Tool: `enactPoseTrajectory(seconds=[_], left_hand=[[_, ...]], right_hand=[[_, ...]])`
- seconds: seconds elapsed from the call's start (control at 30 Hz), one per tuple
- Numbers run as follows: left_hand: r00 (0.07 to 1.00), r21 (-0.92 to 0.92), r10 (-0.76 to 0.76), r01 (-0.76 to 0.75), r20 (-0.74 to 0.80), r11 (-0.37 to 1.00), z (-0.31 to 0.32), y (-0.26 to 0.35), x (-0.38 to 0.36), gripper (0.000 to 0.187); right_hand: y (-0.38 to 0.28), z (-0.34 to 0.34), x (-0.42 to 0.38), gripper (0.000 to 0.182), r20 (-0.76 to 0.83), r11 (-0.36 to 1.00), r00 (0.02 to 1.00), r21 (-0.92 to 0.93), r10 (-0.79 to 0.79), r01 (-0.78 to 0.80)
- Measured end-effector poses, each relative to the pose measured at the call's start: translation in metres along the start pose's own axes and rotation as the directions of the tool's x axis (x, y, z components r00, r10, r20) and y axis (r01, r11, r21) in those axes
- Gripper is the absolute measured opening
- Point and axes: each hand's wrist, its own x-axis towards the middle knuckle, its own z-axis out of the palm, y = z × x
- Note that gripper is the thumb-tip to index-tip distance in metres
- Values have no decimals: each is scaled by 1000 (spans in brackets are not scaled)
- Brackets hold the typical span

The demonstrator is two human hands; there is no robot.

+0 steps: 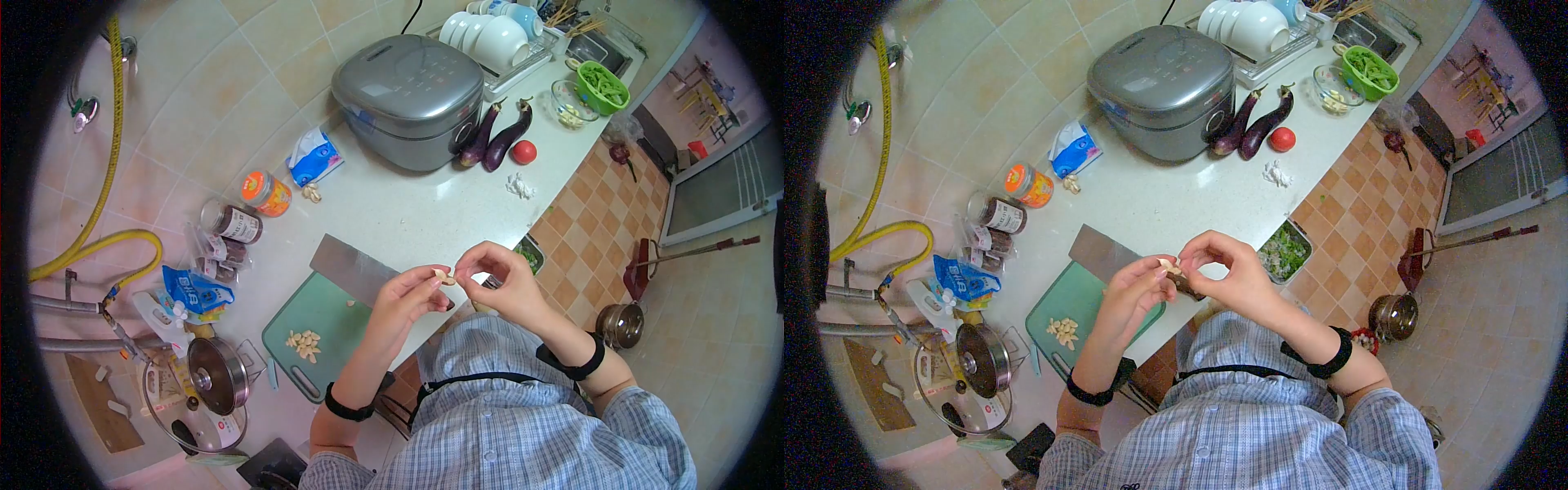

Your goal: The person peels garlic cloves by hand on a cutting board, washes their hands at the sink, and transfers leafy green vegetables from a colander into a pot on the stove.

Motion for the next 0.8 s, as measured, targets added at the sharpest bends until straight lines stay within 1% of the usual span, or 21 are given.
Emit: enactPoseTrajectory(seconds=[0.07, 0.17, 0.3, 0.37, 0.5, 0.57, 0.7, 0.8], left_hand=[[1000, -56, -20, 20, -10, 998, -1, -1, 0, 25], [999, -73, -31, 29, -25, 997, -3, -3, 0, 25], [1000, -60, -11, 10, -17, 998, 0, -2, -1, 24], [999, -66, 19, -22, -45, 998, 4, 0, -2, 23], [998, -56, 48, -51, -52, 997, 3, -2, -1, 22], [992, -12, 105, -106, -67, 994, 7, 0, -2, 21], [994, 24, 92, -90, -65, 996, 7, -1, -1, 22], [992, -14, 89, -91, -93, 996, 9, -1, 0, 21]], right_hand=[[-1, 1, 0, 19, -30, 999, 999, 27, 36, -36], [1, 2, -1, 19, -48, 997, 998, 57, 50, -48], [2, 2, -2, 19, -13, 996, 998, 59, 68, -67], [4, 2, -3, 19, 9, 997, 999, 49, 53, -53], [4, 3, -5, 20, 31, 999, 999, 8, 36, -36], [4, 3, -6, 20, 15, 999, 999, 1, 47, -47], [3, 2, -6, 19, -6, 998, 999, -22, 50, -50], [3, 1, -6, 19, 0, 997, 998, -43, 57, -57]])
